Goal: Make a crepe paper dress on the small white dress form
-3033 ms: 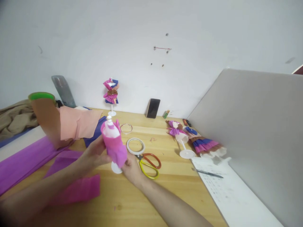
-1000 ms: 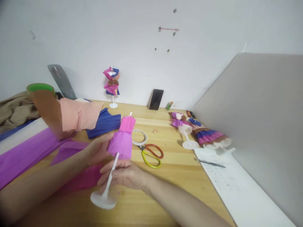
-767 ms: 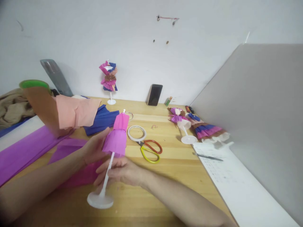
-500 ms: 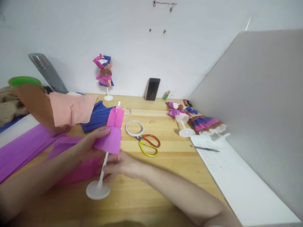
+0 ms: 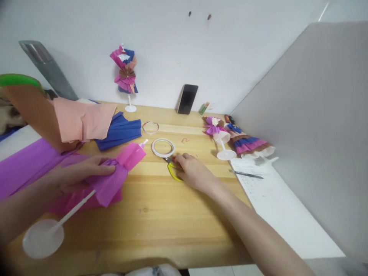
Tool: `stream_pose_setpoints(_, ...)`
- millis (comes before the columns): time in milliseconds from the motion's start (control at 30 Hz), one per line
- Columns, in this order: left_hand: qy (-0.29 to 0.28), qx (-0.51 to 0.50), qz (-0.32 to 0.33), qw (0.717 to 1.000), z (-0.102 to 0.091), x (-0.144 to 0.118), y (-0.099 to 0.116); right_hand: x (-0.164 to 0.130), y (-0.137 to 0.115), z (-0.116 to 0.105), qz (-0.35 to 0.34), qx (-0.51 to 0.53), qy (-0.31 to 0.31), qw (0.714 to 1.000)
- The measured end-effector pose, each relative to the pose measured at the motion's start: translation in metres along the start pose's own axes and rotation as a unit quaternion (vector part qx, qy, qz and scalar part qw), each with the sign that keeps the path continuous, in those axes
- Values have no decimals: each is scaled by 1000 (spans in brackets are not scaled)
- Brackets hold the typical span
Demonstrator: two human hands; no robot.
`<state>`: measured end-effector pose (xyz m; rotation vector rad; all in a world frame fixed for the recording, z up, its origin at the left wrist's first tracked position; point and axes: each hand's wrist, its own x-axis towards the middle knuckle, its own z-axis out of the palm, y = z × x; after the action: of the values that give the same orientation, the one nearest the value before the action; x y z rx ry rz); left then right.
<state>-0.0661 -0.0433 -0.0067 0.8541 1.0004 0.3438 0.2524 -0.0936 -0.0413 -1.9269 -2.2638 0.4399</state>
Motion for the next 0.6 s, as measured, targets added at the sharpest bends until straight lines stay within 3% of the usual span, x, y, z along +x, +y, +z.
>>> stream_pose_setpoints(100,-44,-3,-18,999,-1,-3,-12,-5,-1,10,16,43,7,999)
stream_pose_setpoints(167,-65,4,-35,997,-1,-5,-17,-7,-2,7,40,160,-36,986)
stream_pose_setpoints(200,-73,10,-49,996,-2,-7,-19,-8,-2,5,51,250,-77,964)
stream_pose_setpoints(300,-119,9,-89,989,-4,-9,-24,-10,4,0,69,524,-211,822)
stream_pose_setpoints(333,-135,6,-96,986,-6,-9,-26,-10,7,0,76,578,-227,780)
stream_pose_setpoints(400,-156,15,-103,982,-10,-10,-29,-11,13,4,70,647,-215,728)
stream_pose_setpoints(500,-168,69,-111,977,-18,-12,-34,-11,14,11,-3,684,-181,707)
stream_pose_setpoints(600,-178,113,-117,971,-26,-15,-36,-10,3,9,-82,647,-184,736)
